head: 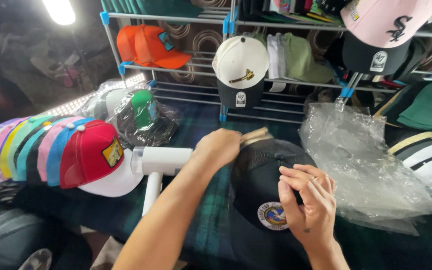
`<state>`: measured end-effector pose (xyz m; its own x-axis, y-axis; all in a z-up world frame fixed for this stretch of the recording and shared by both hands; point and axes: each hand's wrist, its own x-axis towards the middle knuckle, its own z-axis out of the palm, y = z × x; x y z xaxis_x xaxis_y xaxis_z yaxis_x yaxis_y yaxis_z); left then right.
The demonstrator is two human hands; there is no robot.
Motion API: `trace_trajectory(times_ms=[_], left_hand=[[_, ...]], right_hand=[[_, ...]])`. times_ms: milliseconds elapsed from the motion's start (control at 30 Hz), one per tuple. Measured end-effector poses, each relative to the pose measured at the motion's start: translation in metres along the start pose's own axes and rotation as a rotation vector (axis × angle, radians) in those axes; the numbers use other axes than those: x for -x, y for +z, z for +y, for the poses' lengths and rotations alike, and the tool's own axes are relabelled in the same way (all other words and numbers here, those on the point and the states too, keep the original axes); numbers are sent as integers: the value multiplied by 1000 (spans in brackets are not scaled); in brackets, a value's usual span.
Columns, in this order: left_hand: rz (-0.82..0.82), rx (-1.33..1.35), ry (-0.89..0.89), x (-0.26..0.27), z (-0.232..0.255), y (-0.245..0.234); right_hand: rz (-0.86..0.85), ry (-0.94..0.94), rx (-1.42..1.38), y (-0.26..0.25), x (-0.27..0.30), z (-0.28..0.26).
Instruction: Cleaning a black mesh cap using a brush and a hair dryer to remove lint or dust.
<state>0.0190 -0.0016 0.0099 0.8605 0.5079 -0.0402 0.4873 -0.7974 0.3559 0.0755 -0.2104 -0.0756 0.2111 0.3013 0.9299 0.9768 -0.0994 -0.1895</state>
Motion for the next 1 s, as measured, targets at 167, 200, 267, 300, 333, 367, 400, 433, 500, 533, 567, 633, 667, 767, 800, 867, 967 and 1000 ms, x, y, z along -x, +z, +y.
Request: trace_trajectory(times_ms=[167,200,267,300,333,367,400,433,500,533,567,633,667,767,800,867,967,1000], left_hand=[[-77,-243,-48,-10,-23,-1],[-72,-247,-46,-14,-25,-1],[433,-169,686,-23,-28,6],[428,-160,681,-15,-10,-2],[213,4,642,-6,7,-12],[2,157,601,2,23,-24],[2,159,597,-28,14,-13],[3,66,526,-58,6,-2],[7,-33,463,-89,-7,11],[-140,-135,315,-91,-12,13],[-286,-226,157,-89,-19,19],[-335,-221,34,-77,-38,36],[-385,-218,-90,-72,-47,43],[-273,-286,-10,-81,-62,46],[-275,-286,-12,-66,-53,31],[217,245,317,-33,-38,4],[58,283,369,13,0,-23],[60,282,371,-6,-10,-12]], right_hand=[[-10,-23,-16,0,-2,-2],[-3,-24,-16,0,-4,-2],[-42,29,-13,-2,-2,-2],[-53,31,-13,-3,-2,-3],[-55,53,-20,-4,-3,-4],[-47,74,-30,-3,-5,-6],[-50,74,-33,-2,-4,-5],[-40,46,-21,-2,-3,-4],[-20,18,-4,-2,-2,-2],[-14,18,-11,-1,-2,-2],[-19,17,-22,-1,1,-1],[-19,12,-21,-3,1,-1],[-17,10,-22,-2,-1,-1],[-17,1,-23,-2,0,1],[-19,2,-24,-2,-1,1],[-16,-12,-20,-3,-2,-1],[-35,44,-26,-4,0,-3],[-33,43,-25,-2,0,-2]])
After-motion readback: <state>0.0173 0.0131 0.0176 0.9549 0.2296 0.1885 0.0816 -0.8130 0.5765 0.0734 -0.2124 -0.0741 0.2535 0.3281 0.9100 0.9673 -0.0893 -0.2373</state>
